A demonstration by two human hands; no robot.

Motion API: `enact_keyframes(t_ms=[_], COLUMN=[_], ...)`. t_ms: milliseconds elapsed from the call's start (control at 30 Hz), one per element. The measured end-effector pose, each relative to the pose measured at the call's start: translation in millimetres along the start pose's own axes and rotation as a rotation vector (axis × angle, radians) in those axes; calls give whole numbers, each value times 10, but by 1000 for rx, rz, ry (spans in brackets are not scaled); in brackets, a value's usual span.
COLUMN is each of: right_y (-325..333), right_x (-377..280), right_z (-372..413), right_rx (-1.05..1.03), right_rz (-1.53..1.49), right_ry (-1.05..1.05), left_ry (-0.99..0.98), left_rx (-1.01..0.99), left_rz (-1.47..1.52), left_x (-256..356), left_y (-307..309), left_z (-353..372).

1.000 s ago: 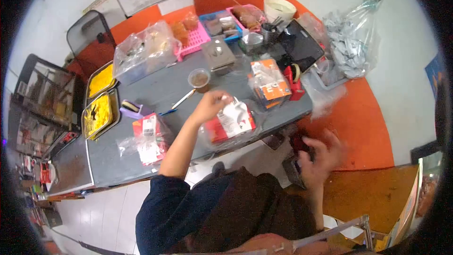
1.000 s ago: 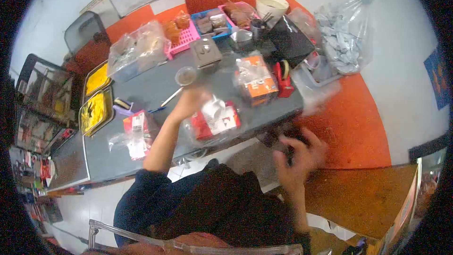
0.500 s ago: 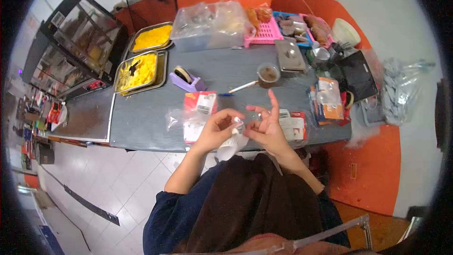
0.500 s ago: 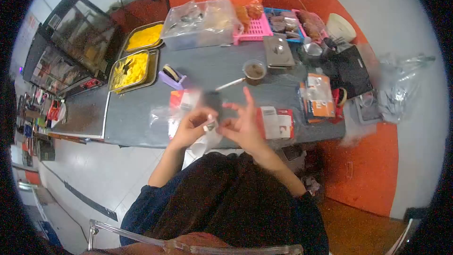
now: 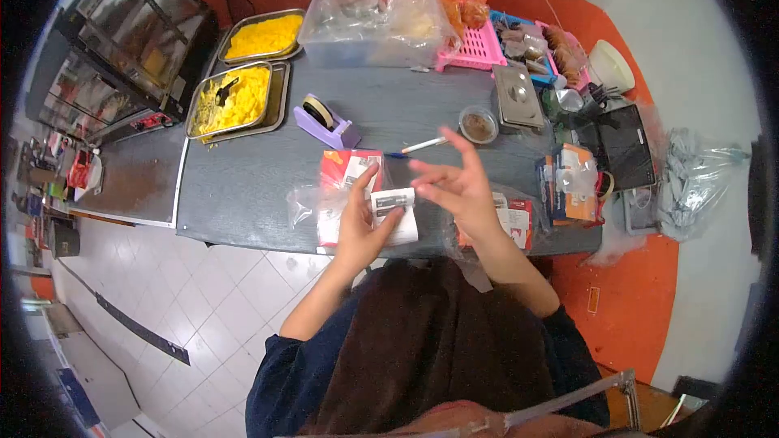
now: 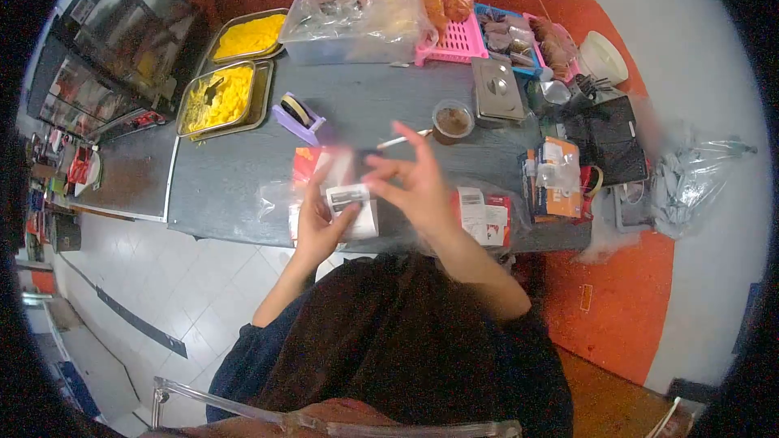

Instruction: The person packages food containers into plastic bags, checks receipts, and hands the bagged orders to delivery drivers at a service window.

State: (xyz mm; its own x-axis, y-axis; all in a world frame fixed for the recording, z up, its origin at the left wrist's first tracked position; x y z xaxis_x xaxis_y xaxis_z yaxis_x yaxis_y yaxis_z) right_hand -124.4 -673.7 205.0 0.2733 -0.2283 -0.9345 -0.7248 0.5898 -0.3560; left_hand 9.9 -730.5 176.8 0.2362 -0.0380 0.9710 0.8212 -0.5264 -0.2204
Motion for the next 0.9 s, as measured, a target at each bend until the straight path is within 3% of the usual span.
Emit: enact_keyframes(t_ms=[67, 133, 267, 367, 433, 467, 567, 700, 767, 833, 900], right_y=[-187, -255, -201, -98, -95, -70, -56, 94, 163, 133, 80], right_x=[243, 513, 899, 1345, 1673, 1772, 1963, 2293, 1874, 1273, 1183], right_z=[-41, -124, -616, -924, -1033, -1126, -1177, -1209, -989, -504, 169], right_rx=[-242, -238, -30, 28, -27, -20, -69, -10, 179, 192, -11], right_rz=[56, 75, -10, 211, 419, 415, 587, 464, 325, 600, 385], right_ry=[-194, -214, -45, 5, -158, -167, -538, -645, -354, 384, -13], left_ry=[46, 93, 98, 290, 353, 363, 375, 408, 414, 377, 438], left_rx=[7, 9, 85, 196, 174, 169, 221, 203, 198, 153, 137], left_rz=[-39, -81, -248, -189, -362, -368, -241, -262, -262, -291, -280], left_x=[-43, -99, -180, -649, -855, -868, -869, -919, -922, -872, -913], left_y=[43, 92, 265, 568, 754, 774, 784, 848, 897, 901, 931], left_z=[18, 72, 358, 654, 763, 783, 764, 786, 801, 775, 785])
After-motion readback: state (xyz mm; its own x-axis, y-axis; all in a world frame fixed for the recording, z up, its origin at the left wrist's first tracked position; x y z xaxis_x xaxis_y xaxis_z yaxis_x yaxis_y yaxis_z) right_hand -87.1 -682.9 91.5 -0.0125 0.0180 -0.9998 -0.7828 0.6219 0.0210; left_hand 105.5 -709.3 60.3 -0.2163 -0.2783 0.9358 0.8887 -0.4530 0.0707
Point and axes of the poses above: each hand's wrist, its own z-axis away from the middle knuckle, its own y-axis out of the back of the hand, x = y × z, the point moved 6 cm from there along -z, towards the middle knuckle, and after that the axes turned 10 degrees about x, right-handed, at the moved point
